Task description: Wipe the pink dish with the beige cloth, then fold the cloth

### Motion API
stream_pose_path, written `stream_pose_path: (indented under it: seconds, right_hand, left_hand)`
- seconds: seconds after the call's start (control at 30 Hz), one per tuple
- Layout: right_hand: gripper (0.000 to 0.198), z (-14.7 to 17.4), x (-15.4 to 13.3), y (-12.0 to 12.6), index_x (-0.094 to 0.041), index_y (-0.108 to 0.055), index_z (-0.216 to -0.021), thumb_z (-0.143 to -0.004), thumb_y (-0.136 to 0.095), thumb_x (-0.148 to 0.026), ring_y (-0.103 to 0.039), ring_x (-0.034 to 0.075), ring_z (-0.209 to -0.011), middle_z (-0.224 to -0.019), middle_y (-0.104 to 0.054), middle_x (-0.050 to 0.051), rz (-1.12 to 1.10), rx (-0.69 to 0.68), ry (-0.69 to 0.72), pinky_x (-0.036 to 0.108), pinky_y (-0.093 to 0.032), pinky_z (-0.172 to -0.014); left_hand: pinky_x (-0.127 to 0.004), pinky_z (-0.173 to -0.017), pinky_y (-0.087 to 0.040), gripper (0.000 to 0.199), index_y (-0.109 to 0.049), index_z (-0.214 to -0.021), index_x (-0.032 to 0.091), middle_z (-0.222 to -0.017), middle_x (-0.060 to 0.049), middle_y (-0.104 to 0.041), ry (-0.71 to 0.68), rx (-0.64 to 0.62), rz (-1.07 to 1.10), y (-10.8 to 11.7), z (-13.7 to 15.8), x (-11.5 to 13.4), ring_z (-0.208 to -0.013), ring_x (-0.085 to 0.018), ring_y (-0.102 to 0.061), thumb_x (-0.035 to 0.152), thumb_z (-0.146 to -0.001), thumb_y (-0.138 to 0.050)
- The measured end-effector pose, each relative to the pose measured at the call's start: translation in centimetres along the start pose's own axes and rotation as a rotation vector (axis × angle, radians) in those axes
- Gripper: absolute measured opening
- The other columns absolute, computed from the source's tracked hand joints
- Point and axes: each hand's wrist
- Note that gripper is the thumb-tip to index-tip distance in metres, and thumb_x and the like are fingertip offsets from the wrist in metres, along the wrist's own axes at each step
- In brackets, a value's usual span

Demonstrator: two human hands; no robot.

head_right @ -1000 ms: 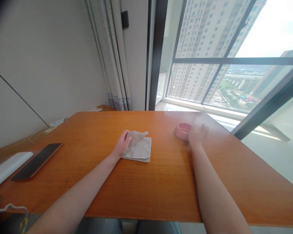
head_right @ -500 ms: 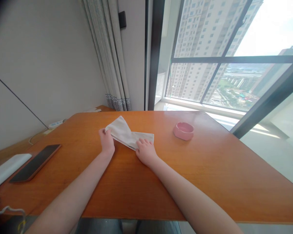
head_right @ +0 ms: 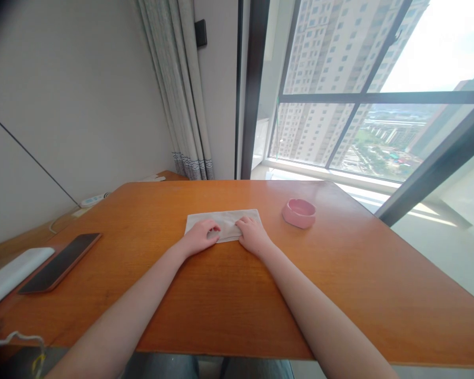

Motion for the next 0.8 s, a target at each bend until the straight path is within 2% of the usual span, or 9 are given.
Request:
stream_pose_path:
  seconds: [0.13, 0.27, 0.43, 0.57, 0.63, 0.7, 0.73, 0.8]
  right_hand:
    - [0.038, 0.0, 0.0, 0.2, -0.018, -0.059, -0.106, -0.072, -0.046, -0.009, -0.052, 0.021, -0.102, -0.107, -0.059, 0.008, 0.012, 0.013, 0.012, 0.03, -0.037, -0.089]
    - [0.04, 0.2, -0.3, 0.0, -0.018, -0.057, -0.108, -0.069, -0.05, -0.012, -0.052, 0.023, -0.102, -0.106, -0.058, 0.009, 0.044, -0.031, 0.019, 0.03, -0.036, -0.086]
    - [0.025, 0.0, -0.8, -0.4, -0.018, -0.058, -0.09, -0.07, -0.045, -0.009, -0.053, 0.018, -0.084, -0.088, -0.059, 0.005, 0.058, -0.001, 0.051, 0.026, -0.035, -0.073]
    - [0.013, -0.2, -1.5, 0.0, -0.018, -0.059, -0.077, -0.075, -0.047, -0.014, -0.052, 0.016, -0.077, -0.081, -0.059, 0.004, 0.035, 0.064, 0.066, 0.026, -0.033, -0.07]
    - [0.02, -0.1, -1.7, 0.3, -0.019, -0.058, -0.067, -0.081, -0.045, -0.019, -0.052, 0.015, -0.073, -0.077, -0.058, 0.003, -0.011, 0.028, 0.072, 0.027, -0.034, -0.068]
    - [0.035, -0.1, -1.9, 0.5, -0.019, -0.058, -0.061, -0.089, -0.039, -0.027, -0.054, 0.014, -0.072, -0.076, -0.059, 0.003, -0.075, -0.014, 0.064, 0.026, -0.035, -0.069]
    - [0.041, -0.1, -1.9, 0.4, -0.019, -0.059, -0.063, -0.093, -0.034, -0.031, -0.055, 0.015, -0.074, -0.078, -0.06, 0.004, -0.099, -0.003, 0.045, 0.026, -0.037, -0.071]
    - [0.046, -0.2, -1.8, -0.1, -0.019, -0.065, -0.079, -0.096, -0.027, -0.037, -0.057, 0.017, -0.09, -0.094, -0.063, 0.007, -0.099, 0.091, -0.024, 0.027, -0.038, -0.081]
  left_hand:
    - [-0.033, -0.083, -0.043, 0.012, -0.061, -0.083, 0.019, -0.088, -0.004, -0.061, -0.006, -0.032, -0.016, 0.6, 0.2, 0.1, -0.088, -0.02, -0.055, 0.019, -0.073, -0.054]
    - [-0.032, -0.08, -0.041, 0.012, -0.057, -0.077, 0.02, -0.083, -0.004, -0.059, 0.014, -0.049, -0.075, 0.7, 0.2, 0.6, -0.085, -0.02, -0.053, 0.014, -0.069, -0.049]
    - [-0.032, -0.076, -0.039, 0.007, -0.052, -0.073, 0.02, -0.083, -0.004, -0.057, 0.007, -0.112, -0.14, 0.6, 0.3, 1.1, -0.083, -0.02, -0.052, 0.016, -0.068, -0.049]
    - [-0.031, -0.073, -0.039, 0.007, -0.051, -0.071, 0.019, -0.079, -0.003, -0.056, 0.034, -0.075, -0.18, 0.9, 0.3, 1.0, -0.08, -0.019, -0.051, 0.014, -0.067, -0.047]
    - [-0.031, -0.071, -0.039, 0.003, -0.051, -0.068, 0.019, -0.077, -0.003, -0.056, 0.061, -0.112, -0.173, 1.0, 0.3, 0.8, -0.077, -0.019, -0.051, 0.019, -0.07, -0.048]
    - [-0.031, -0.07, -0.04, 0.017, -0.051, -0.063, 0.019, -0.075, -0.003, -0.057, 0.087, -0.179, -0.146, 0.9, 0.2, 0.7, -0.075, -0.019, -0.052, 0.028, -0.077, -0.047]
    - [-0.031, -0.071, -0.041, 0.026, -0.051, -0.061, 0.019, -0.074, -0.004, -0.057, 0.106, -0.186, -0.132, 0.8, 0.2, 0.6, -0.073, -0.019, -0.053, 0.032, -0.082, -0.043]
    - [-0.033, -0.074, -0.043, 0.037, -0.056, -0.068, 0.019, -0.077, -0.006, -0.06, 0.147, -0.106, -0.116, 0.4, 0.1, 0.5, -0.076, -0.02, -0.055, 0.038, -0.089, -0.033]
Point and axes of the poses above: each hand's wrist, its own z-axis away from the middle knuckle, its own y-axis out of the back of the hand, x = y × z
